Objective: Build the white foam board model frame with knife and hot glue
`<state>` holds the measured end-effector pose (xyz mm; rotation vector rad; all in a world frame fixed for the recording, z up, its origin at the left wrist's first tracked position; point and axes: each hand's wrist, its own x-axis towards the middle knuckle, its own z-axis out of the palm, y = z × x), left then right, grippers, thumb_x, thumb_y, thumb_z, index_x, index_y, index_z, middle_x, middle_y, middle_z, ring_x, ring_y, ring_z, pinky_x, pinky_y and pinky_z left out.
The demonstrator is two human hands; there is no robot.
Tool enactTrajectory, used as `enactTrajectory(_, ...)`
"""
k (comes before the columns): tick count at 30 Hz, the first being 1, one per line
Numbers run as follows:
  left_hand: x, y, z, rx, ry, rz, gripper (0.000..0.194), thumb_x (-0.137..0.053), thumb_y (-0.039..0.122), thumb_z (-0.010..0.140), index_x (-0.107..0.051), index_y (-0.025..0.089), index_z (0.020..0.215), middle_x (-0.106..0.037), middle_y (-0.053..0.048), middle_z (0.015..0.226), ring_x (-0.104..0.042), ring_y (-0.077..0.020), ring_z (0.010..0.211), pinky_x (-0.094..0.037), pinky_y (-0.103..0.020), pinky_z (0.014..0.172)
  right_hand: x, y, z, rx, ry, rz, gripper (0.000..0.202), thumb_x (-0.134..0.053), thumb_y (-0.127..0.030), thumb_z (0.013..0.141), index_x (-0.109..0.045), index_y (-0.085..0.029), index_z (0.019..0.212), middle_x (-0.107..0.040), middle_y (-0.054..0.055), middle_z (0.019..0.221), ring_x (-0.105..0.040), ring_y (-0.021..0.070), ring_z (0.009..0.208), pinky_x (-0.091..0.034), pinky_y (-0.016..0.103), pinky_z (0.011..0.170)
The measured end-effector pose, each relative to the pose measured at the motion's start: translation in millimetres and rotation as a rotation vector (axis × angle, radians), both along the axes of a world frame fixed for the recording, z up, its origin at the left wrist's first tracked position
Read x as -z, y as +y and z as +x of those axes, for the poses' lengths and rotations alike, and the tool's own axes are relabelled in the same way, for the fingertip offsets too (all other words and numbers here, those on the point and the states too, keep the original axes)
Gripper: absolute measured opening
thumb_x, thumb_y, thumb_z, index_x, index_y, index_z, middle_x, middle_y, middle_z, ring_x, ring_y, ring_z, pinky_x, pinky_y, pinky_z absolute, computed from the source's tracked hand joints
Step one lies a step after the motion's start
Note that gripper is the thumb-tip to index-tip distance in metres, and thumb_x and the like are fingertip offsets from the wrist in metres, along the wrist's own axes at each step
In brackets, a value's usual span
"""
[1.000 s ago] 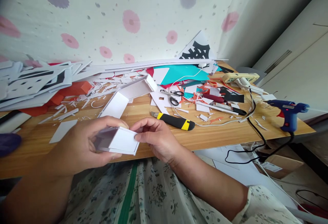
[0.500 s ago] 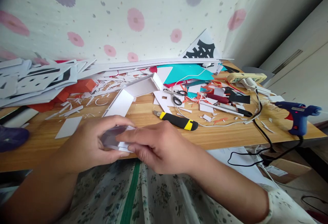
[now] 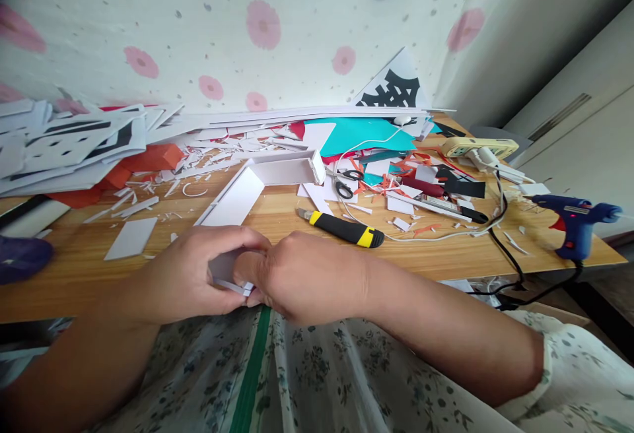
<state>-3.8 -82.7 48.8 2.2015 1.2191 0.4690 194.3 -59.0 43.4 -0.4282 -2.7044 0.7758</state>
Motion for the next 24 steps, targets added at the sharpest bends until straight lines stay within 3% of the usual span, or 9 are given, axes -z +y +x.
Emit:
enactTrajectory(4,0.8,1.7,-1.6,0.009,0.005,-0.003,0.025,-0.067,0.018,0.065,-0.067,0.023,0.089,-0.07,0.005,0.08,-0.061,-0.0123,0.07,-0.042,-0.022,0.061,1.5,1.5,-0.1,0.004,0.025,-0.072,0.012,-0.059,-0.012,0.084,-0.065,-0.021,0.09,-0.066,0.001,0.067,-0.054,0.0131,0.052,-0.033,0.023,0.051)
enactTrajectory(8,2.7,1.5,-3.3,-0.015,-0.036,0.04,0.024,-0.068,0.019,0.066,-0.065,0.024,0.09,-0.069,0.005,0.079,-0.062,-0.013,0.069,-0.044,-0.022,0.061,11.0,0.2,3.2,0.02,0.212,-0.237,0.027,-0.064,-0.024,0.089,-0.062,-0.022,0.116,-0.07,0.002,0.081,-0.06,0.0125,0.06,-0.041,0.022,0.057)
enactTrajectory(10,2.5,-0.7,-3.8,-0.04,-0.036,0.096,0.024,-0.068,0.019,0.067,-0.064,0.024,0.09,-0.069,0.004,0.081,-0.063,-0.0144,0.072,-0.045,-0.023,0.063,22.3,-3.6,4.9,0.18,0.45,-0.352,0.028,-0.065,-0.03,0.089,-0.061,-0.023,0.116,-0.065,-0.001,0.073,-0.055,0.0105,0.055,-0.04,0.022,0.054)
enactTrajectory(12,2.6,-3.7,-4.0,-0.058,-0.014,0.16,0.029,-0.066,0.014,0.066,-0.064,0.025,0.094,-0.07,0.003,0.085,-0.064,-0.0157,0.076,-0.046,-0.025,0.065,37.1,-8.2,5.0,0.492,0.7,-0.486,0.02,-0.066,-0.038,0.088,-0.062,-0.022,0.099,-0.055,-0.004,0.063,-0.048,0.0102,0.052,-0.036,0.022,0.051)
enactTrajectory(13,3.3,-5.2,-3.9,-0.069,-0.006,0.193,0.033,-0.063,0.011,0.065,-0.064,0.025,0.095,-0.071,0.003,0.088,-0.065,-0.0163,0.078,-0.047,-0.026,0.067,44.8,-10.2,4.2,0.583,0.755,-0.583,0.025,-0.068,-0.044,0.085,-0.061,-0.022,0.095,-0.054,-0.003,0.064,-0.048,0.0108,0.055,-0.036,0.022,0.051)
enactTrajectory(15,6.6,-7.1,-2.7,-0.091,-0.004,0.269,0.038,-0.059,0.006,0.063,-0.063,0.025,0.096,-0.072,0.002,0.092,-0.066,-0.0179,0.084,-0.049,-0.028,0.072,58.8,-13.1,0.7,0.577,0.71,-0.816,0.051,-0.074,-0.054,0.076,-0.058,-0.022,0.111,-0.059,0.0,0.076,-0.053,0.0133,0.063,-0.04,0.024,0.056)
enactTrajectory(18,15.1,-6.6,3.5,-0.098,0.0,0.397,0.036,-0.056,0.004,0.064,-0.063,0.023,0.093,-0.073,-0.001,0.094,-0.067,-0.021,0.089,-0.051,-0.033,0.08,71.8,-15.1,-10.3,0.486,0.63,-1.035,0.089,-0.08,-0.06,0.066,-0.044,-0.022,0.138,-0.064,0.01,0.108,-0.062,0.0237,0.094,-0.048,0.036,0.08)
enactTrajectory(21,21.7,-4.7,12.8,-0.093,0.076,0.479,0.03,-0.056,0.004,0.07,-0.063,0.021,0.094,-0.073,-0.004,0.098,-0.066,-0.0241,0.092,-0.051,-0.04,0.084,75.6,-13.5,-24.9,0.498,0.728,-1.095,0.083,-0.086,-0.053,0.061,-0.051,-0.023,0.13,-0.06,0.012,0.126,-0.056,0.0306,0.117,-0.044,0.043,0.097)
enactTrajectory(24,19.8,-6.5,15.4,-0.064,0.158,0.523,0.039,-0.061,0.007,0.075,-0.061,0.022,0.111,-0.07,-0.005,0.116,-0.062,-0.0265,0.107,-0.048,-0.047,0.096,76.2,-7.1,-33.3,0.49,0.801,-1.159,0.064,-0.086,-0.043,0.062,-0.06,-0.022,0.116,-0.066,0.009,0.117,-0.059,0.0292,0.113,-0.046,0.041,0.095)
